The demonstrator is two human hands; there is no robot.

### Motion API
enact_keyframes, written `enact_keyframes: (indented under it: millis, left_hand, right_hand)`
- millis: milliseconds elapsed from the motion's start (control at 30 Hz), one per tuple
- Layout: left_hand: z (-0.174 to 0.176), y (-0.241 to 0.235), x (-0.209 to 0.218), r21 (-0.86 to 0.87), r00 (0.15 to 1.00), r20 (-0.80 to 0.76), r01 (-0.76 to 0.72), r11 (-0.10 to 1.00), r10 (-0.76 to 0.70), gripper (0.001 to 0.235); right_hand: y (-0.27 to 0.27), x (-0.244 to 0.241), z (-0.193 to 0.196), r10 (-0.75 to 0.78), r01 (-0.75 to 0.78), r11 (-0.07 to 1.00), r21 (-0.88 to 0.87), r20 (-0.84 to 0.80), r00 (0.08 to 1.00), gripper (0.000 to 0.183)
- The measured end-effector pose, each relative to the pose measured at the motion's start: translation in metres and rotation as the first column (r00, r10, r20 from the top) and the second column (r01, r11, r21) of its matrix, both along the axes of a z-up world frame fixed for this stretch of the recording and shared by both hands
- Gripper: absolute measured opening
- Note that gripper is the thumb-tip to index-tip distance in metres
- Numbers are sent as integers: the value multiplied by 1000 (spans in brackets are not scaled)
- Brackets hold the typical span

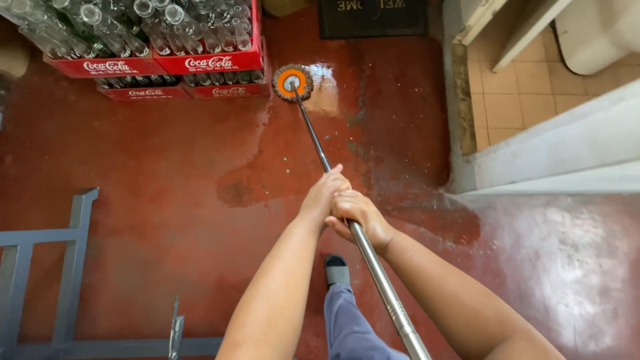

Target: The recorder washes a microfiber mop head in a sink, attaches it to the mop handle, and then mops the red-tiled floor.

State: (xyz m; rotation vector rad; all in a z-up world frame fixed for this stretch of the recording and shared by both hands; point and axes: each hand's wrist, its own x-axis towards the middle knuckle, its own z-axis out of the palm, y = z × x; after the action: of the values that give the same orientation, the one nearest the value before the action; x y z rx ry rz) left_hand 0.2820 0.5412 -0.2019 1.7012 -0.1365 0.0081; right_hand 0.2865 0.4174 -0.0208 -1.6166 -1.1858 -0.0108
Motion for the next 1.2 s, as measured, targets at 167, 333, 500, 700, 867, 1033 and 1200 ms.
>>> enact_keyframes:
  millis: [167,333,500,700,867,1033,1200]
  left_hand:
    - [18,24,17,-296,996,-88,-32,955,6,45]
    - [29,5,-38,-622,952,-284,-274,733,115,42]
    - [71,16,-126,325,976,201,-146,934,83,21]
    - [146,36,-299,-340,976,-215,-97,935,23,41]
    - [142,47,-402,-24,998,-50,-27,999,25,40]
    - [151,21,-445,-319,993,-106,-82,944,51,41]
    - [173,5,-446,291,998,45,-62,955,51,42]
  right_hand:
    - [16,23,-20,-20,19,1000,-17,-12,1000,36]
    - [14,-26,-14,-16,16,1000,-20,-13,1000,36]
    - [15,-124,10,-8,7,999,-43,-13,1000,38]
    - [24,-261,27,100,-99,993,-61,13,995,39]
    - [34,-362,40,147,-145,988,-42,31,989,37]
    - [22,-412,64,147,-144,988,-48,66,987,37]
    - [7,-417,70,96,-92,994,-58,84,992,36]
